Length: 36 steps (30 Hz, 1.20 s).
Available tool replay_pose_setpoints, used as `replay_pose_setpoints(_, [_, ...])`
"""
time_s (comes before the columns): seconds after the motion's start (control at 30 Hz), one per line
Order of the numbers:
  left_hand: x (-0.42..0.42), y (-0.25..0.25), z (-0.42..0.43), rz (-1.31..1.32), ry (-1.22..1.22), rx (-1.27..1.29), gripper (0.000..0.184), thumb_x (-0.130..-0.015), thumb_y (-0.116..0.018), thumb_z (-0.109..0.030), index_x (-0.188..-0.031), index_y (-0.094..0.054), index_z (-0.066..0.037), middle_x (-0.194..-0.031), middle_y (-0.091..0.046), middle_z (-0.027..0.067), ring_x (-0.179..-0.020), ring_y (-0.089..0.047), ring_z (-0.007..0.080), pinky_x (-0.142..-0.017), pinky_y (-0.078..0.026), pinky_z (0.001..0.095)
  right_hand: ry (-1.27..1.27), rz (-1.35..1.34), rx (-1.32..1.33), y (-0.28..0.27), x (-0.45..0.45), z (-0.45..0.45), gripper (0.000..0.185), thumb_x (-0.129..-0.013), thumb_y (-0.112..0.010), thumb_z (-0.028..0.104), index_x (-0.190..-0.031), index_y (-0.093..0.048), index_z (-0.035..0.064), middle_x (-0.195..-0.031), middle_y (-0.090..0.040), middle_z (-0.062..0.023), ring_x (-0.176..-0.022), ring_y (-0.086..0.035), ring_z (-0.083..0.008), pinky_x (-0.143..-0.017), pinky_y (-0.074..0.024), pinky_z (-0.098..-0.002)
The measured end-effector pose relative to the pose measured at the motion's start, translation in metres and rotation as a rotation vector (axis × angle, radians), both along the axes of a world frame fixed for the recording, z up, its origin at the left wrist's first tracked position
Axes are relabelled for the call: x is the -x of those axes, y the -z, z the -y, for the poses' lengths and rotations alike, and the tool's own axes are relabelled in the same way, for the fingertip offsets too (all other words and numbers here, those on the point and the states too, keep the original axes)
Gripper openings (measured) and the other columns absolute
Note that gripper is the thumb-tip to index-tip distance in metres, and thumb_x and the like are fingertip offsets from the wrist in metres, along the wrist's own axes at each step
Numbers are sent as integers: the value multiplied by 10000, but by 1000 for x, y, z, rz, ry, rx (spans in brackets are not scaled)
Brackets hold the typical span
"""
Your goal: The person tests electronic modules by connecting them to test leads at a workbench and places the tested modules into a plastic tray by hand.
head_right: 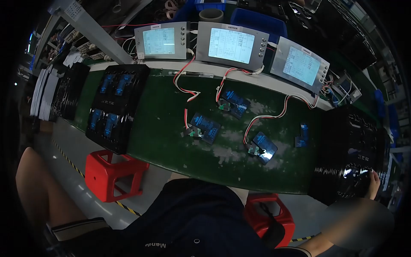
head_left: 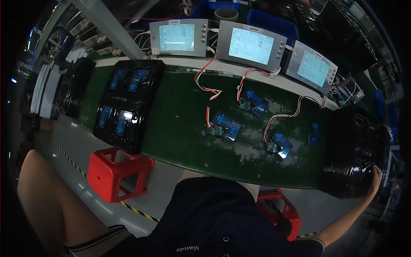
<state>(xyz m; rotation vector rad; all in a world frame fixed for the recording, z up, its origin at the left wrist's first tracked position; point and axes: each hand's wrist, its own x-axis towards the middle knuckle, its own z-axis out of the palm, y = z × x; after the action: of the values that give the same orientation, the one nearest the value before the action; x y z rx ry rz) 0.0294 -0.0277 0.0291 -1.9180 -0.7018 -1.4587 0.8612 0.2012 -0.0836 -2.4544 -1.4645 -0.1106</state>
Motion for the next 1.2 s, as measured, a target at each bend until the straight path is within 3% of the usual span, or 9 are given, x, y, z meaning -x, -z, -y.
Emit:
replay_pose_setpoints(0.33, [3,12,2,277,43,51,397,-946,-479,-277,-1221,-542,3,-1184,-579,165,-1097,-552,282,-972,-414,387,-207,-407,-518,-92,137,46,454,-931,-588,112,-1346,-448,-8,-1072,-616,-46,-920,-573,-104,-830,-461,-230])
replay_pose_setpoints(0.53, [-28,66,-52,634,268,1119,445,-919,-565,-232,-1292,-500,1,-1225,-571,160,-1141,-539,254,-997,-392,351,-449,-1187,-530,-60,340,66,478,-929,-590,99,-1364,-427,-9,-1067,-609,-39,-909,-566,-90,-819,-460,-215])
replay_pose_setpoints(0.6, [-55,99,-66,838,427,1265,602,-902,-613,-215,-1410,-369,-3,-1275,-542,169,-1209,-500,259,-1045,-353,359,-535,-1376,-495,-33,418,68,450,-921,-574,47,-1342,-427,-9,-1036,-605,-38,-879,-552,-74,-792,-454,-202])
replay_pose_setpoints(0.7, [-52,104,-66,1085,391,1359,574,-887,-682,-224,-1348,-443,21,-1186,-583,123,-1090,-543,161,-958,-428,306,-564,-1572,-450,-14,545,83,371,-904,-524,-68,-1258,-430,-9,-970,-602,-49,-811,-533,-58,-747,-448,-181])
replay_pose_setpoints(0.73, [-33,104,-62,1155,422,1351,509,-876,-697,-193,-1281,-493,37,-1107,-610,84,-1001,-557,116,-890,-460,272,-764,-1630,-363,6,547,81,388,-923,-536,-9,-1292,-415,-4,-1114,-604,-102,-983,-582,-123,-873,-476,-243])
replay_pose_setpoints(0.77, [-15,105,-54,1163,382,1336,473,-874,-697,-183,-1244,-511,46,-1070,-623,70,-964,-568,111,-866,-466,263,-882,-1675,-268,17,551,79,384,-916,-535,-17,-1279,-410,-9,-1083,-610,-117,-924,-587,-119,-838,-478,-234])
replay_pose_setpoints(0.93, [134,138,35,1243,-207,1069,867,-753,-779,-127,-1430,-286,98,-1438,-399,157,-1340,-362,237,-1131,-241,340,-956,-1549,-140,9,572,66,307,-942,-500,26,-1233,-428,-42,-1028,-635,-168,-900,-638,-192,-841,-504,-289])
replay_pose_setpoints(1.03, [204,98,75,1332,-87,1149,703,-789,-716,-69,-1402,-388,30,-1291,-559,92,-1142,-551,151,-982,-440,275,-898,-1486,-152,17,560,53,240,-951,-487,21,-1180,-473,-45,-979,-645,-142,-866,-624,-161,-814,-495,-269])
replay_pose_setpoints(1.2, [296,112,79,1204,-205,1454,641,-796,-722,-93,-1373,-457,-12,-1254,-584,74,-1047,-587,134,-940,-465,280,-923,-1485,-73,23,569,56,190,-949,-509,38,-1124,-516,-36,-925,-648,-115,-823,-610,-140,-788,-486,-260])
